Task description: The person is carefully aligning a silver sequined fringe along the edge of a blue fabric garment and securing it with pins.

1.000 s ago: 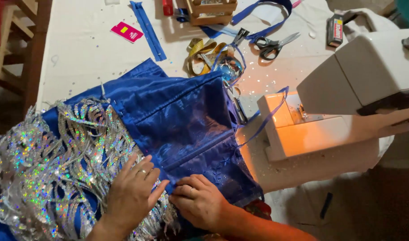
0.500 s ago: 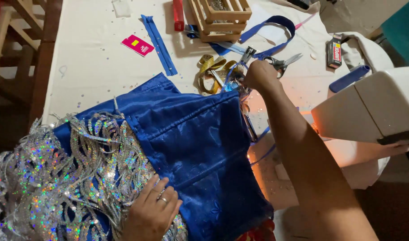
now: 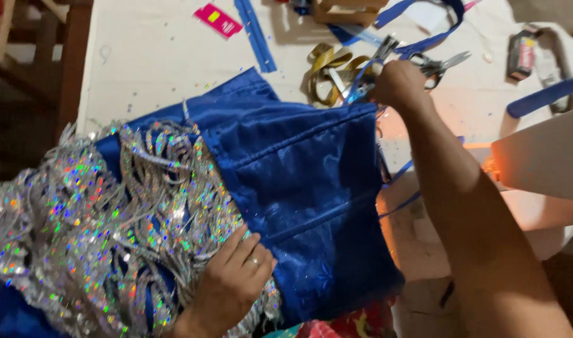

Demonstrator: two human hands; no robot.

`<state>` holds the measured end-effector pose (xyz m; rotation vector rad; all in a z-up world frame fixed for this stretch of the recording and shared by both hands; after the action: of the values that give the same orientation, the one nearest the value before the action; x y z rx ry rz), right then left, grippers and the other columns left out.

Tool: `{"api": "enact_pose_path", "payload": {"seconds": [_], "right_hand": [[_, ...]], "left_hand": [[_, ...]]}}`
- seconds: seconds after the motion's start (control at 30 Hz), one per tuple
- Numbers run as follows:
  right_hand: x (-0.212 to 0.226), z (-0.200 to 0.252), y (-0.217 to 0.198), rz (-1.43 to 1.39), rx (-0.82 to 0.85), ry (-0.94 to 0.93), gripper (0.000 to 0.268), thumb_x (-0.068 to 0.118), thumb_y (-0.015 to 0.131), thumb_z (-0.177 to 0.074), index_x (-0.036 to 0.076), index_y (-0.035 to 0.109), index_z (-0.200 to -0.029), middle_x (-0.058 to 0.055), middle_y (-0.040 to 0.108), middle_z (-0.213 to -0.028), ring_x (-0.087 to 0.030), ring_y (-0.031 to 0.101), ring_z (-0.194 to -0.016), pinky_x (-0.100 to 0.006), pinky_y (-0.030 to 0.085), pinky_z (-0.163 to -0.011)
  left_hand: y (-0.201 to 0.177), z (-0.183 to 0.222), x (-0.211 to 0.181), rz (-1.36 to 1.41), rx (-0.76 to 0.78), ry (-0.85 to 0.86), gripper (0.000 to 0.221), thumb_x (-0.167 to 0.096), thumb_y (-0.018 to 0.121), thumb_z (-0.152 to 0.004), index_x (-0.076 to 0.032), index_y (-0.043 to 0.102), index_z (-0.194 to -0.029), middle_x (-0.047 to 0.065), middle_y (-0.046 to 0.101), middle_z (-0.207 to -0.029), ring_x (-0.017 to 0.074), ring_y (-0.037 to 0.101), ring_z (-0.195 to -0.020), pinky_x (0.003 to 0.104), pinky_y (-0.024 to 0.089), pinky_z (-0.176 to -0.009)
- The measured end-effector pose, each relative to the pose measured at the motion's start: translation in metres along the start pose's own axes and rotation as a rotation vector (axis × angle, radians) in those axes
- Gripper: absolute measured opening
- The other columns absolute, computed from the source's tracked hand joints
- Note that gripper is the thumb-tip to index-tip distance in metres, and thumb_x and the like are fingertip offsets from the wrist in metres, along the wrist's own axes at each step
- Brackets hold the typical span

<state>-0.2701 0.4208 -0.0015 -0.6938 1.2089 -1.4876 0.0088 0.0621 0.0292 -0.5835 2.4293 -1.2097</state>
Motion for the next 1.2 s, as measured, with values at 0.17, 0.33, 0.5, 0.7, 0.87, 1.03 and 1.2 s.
{"api": "enact_pose_path", "payload": {"seconds": [0.17, 0.33, 0.5, 0.7, 0.87, 1.03, 1.2], "right_hand": [[-0.008, 0.006, 0.004, -0.164, -0.162, 0.11, 0.045, 0.042, 0.084, -0.088, 0.0, 0.068, -0.084, -0.01, 0.051, -0.077, -0.021, 0.043, -0.062, -0.034, 0.038, -0.047], [-0.026, -0.017, 0.02, -0.252, -0.243, 0.072, 0.036, 0.042, 0.087, -0.089, 0.007, 0.079, -0.088, -0.011, 0.064, -0.076, -0.021, 0.055, -0.064, -0.043, 0.045, -0.049], [-0.035, -0.017, 0.014, -0.258, -0.506, -0.16, 0.023, 0.032, 0.086, -0.086, 0.011, 0.083, -0.095, -0.01, 0.072, -0.075, -0.026, 0.063, -0.064, -0.045, 0.05, -0.048], [-0.045, 0.003, -0.001, -0.46, -0.624, -0.211, 0.012, 0.008, 0.084, -0.095, 0.011, 0.079, -0.084, -0.006, 0.074, -0.079, -0.018, 0.07, -0.07, -0.042, 0.056, -0.051], [-0.031, 0.129, -0.04, -0.373, -0.968, -0.591, 0.022, 0.004, 0.073, -0.099, 0.005, 0.081, -0.119, -0.001, 0.066, -0.077, -0.017, 0.059, -0.069, -0.037, 0.047, -0.07], [0.051, 0.303, -0.014, -0.78, -0.609, -0.629, 0.018, -0.006, 0.061, -0.102, 0.007, 0.069, -0.092, -0.003, 0.068, -0.082, -0.01, 0.062, -0.07, -0.025, 0.048, -0.065], [0.108, 0.336, 0.065, -1.031, -0.486, -0.626, 0.014, 0.004, 0.078, -0.081, 0.016, 0.078, -0.09, -0.002, 0.076, -0.073, -0.018, 0.073, -0.064, -0.031, 0.058, -0.059]], "left_hand": [[-0.006, 0.008, -0.001, 0.006, 0.049, 0.012, 0.015, -0.009, 0.059, -0.098, -0.001, 0.07, -0.094, 0.017, 0.071, -0.097, 0.0318, 0.068, -0.101, 0.047, 0.05, -0.103], [-0.005, 0.015, -0.001, -0.025, 0.075, -0.002, 0.018, -0.019, 0.064, -0.098, -0.003, 0.071, -0.098, 0.014, 0.071, -0.098, 0.0298, 0.068, -0.104, 0.046, 0.048, -0.106], [-0.003, 0.018, 0.0, -0.032, 0.112, 0.022, 0.019, -0.025, 0.069, -0.096, -0.006, 0.07, -0.098, 0.009, 0.072, -0.096, 0.0287, 0.068, -0.11, 0.045, 0.046, -0.108], [-0.005, 0.02, 0.0, -0.003, 0.113, 0.03, 0.018, -0.025, 0.071, -0.094, -0.008, 0.071, -0.099, 0.009, 0.073, -0.101, 0.0283, 0.068, -0.111, 0.046, 0.046, -0.108], [-0.007, 0.022, 0.0, 0.019, 0.106, 0.042, 0.019, -0.026, 0.071, -0.096, -0.008, 0.071, -0.099, 0.01, 0.073, -0.103, 0.0274, 0.068, -0.111, 0.045, 0.045, -0.109], [-0.008, 0.02, 0.002, 0.062, 0.106, 0.03, 0.019, -0.025, 0.071, -0.094, -0.006, 0.071, -0.096, 0.011, 0.072, -0.102, 0.0277, 0.068, -0.108, 0.046, 0.045, -0.108], [0.002, 0.029, 0.004, 0.047, -0.005, -0.039, 0.022, -0.027, 0.062, -0.096, -0.007, 0.07, -0.091, 0.009, 0.072, -0.095, 0.024, 0.069, -0.108, 0.045, 0.042, -0.113]]}}
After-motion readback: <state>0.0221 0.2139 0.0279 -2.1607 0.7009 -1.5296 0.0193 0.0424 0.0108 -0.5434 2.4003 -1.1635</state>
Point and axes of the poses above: each hand's wrist, its own z-axis away from the middle knuckle, its own y-axis out of the palm, x = y × z, the point moved 6 cm from there along -z, towards the middle knuckle
